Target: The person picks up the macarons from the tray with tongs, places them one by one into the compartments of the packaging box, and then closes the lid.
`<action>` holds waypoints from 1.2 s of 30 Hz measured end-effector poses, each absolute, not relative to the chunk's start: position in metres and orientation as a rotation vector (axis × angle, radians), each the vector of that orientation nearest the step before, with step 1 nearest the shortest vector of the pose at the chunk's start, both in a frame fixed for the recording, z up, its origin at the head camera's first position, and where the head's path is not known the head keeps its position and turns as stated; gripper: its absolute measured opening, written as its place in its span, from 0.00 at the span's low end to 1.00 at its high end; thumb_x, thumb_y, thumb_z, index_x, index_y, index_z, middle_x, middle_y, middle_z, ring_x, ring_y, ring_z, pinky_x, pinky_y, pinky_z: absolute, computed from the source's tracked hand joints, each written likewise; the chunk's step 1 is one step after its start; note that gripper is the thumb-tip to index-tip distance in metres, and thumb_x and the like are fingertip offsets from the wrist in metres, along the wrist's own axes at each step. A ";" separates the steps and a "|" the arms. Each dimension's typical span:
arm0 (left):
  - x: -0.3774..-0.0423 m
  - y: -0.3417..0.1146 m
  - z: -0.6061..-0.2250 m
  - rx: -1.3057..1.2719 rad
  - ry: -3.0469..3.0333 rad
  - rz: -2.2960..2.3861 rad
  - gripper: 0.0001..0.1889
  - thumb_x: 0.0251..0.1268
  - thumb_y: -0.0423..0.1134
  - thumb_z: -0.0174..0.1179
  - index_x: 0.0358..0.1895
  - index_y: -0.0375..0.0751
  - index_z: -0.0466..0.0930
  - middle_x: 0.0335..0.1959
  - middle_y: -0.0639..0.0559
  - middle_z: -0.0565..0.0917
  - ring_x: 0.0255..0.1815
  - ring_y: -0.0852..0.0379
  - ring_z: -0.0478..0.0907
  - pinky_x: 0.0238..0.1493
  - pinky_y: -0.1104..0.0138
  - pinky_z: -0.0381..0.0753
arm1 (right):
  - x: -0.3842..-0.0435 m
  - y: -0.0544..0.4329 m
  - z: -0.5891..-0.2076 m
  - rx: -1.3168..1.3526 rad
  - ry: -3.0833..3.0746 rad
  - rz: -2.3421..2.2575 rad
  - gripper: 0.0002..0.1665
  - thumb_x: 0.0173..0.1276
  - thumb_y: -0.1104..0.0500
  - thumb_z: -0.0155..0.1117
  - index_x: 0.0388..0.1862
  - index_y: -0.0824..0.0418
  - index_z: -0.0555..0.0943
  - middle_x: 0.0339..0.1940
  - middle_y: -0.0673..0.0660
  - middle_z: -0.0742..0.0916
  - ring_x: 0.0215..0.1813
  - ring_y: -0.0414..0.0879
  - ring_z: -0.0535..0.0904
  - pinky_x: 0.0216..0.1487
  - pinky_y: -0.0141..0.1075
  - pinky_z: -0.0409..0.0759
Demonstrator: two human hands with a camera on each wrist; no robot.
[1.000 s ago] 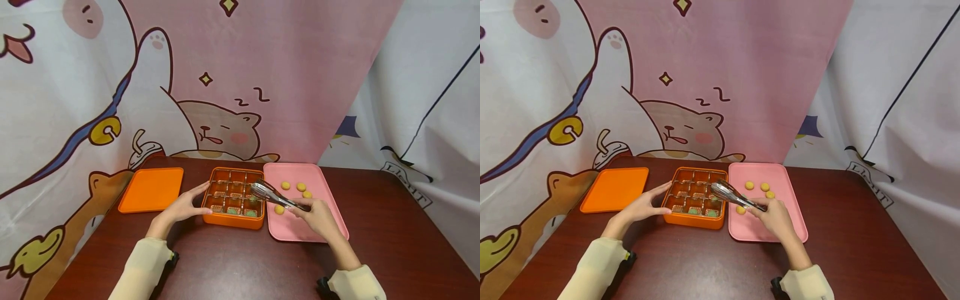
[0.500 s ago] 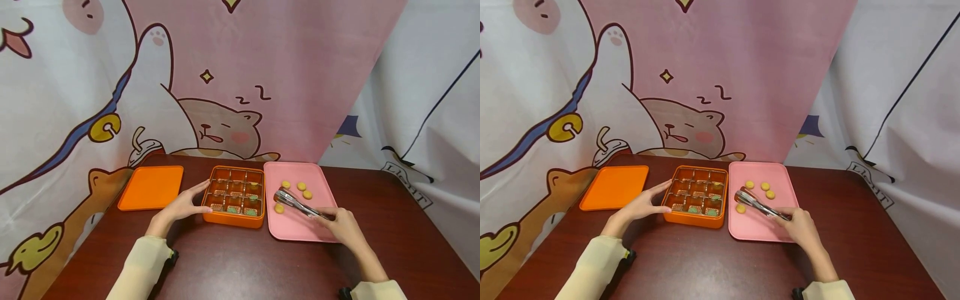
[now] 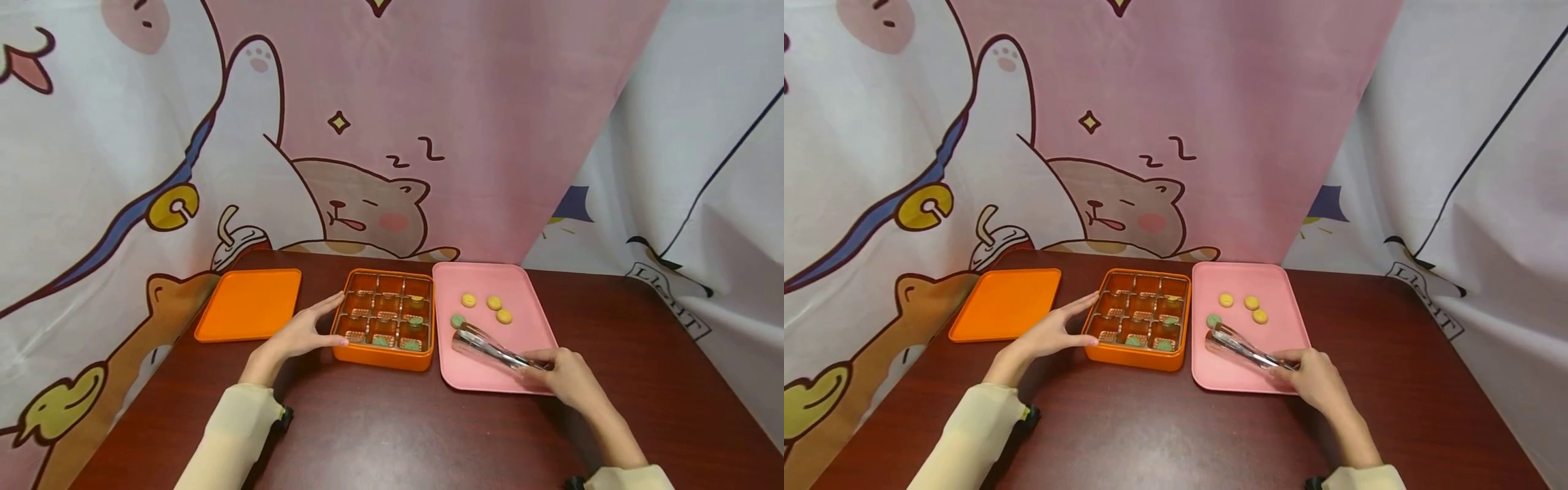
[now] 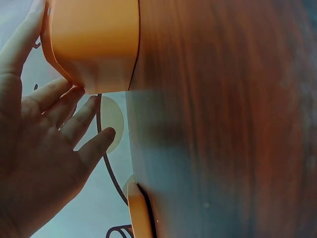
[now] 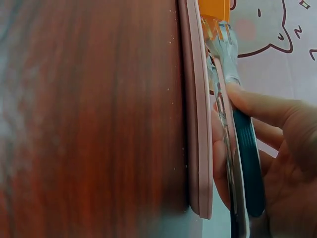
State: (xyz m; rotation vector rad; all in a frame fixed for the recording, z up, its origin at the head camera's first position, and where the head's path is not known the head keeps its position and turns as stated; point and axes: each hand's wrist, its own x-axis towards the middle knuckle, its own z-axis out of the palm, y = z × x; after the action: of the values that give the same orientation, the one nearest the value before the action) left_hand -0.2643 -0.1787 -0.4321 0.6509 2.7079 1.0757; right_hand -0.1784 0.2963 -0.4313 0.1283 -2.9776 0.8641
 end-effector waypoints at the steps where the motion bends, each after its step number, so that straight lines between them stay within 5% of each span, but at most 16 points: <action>1: -0.264 -0.178 -0.431 0.656 2.709 1.073 0.50 0.57 0.53 0.72 0.80 0.47 0.54 0.82 0.47 0.54 0.81 0.40 0.54 0.74 0.37 0.57 | -0.178 0.297 -0.431 0.126 -2.979 0.861 0.17 0.58 0.55 0.76 0.45 0.62 0.90 0.41 0.62 0.91 0.34 0.42 0.76 0.32 0.32 0.72; 20: -0.265 -0.177 -0.429 0.668 2.713 1.043 0.50 0.58 0.53 0.71 0.80 0.48 0.53 0.82 0.46 0.53 0.81 0.40 0.53 0.74 0.37 0.57 | -0.178 0.293 -0.428 0.078 -2.895 0.799 0.13 0.60 0.56 0.76 0.41 0.61 0.91 0.39 0.62 0.91 0.34 0.43 0.78 0.32 0.35 0.71; 36: -0.262 -0.176 -0.426 0.665 2.705 1.076 0.50 0.58 0.51 0.72 0.80 0.44 0.53 0.82 0.45 0.53 0.80 0.38 0.53 0.74 0.37 0.58 | -0.193 0.253 -0.420 0.089 -2.825 1.055 0.13 0.65 0.61 0.70 0.45 0.68 0.88 0.28 0.57 0.90 0.30 0.41 0.82 0.27 0.30 0.74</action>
State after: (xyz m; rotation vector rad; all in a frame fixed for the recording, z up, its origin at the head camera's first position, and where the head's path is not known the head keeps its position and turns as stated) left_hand -0.2616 -0.1758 -0.4264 0.6653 2.7048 1.0761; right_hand -0.1932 0.2533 -0.4200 0.0887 -2.8252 1.0548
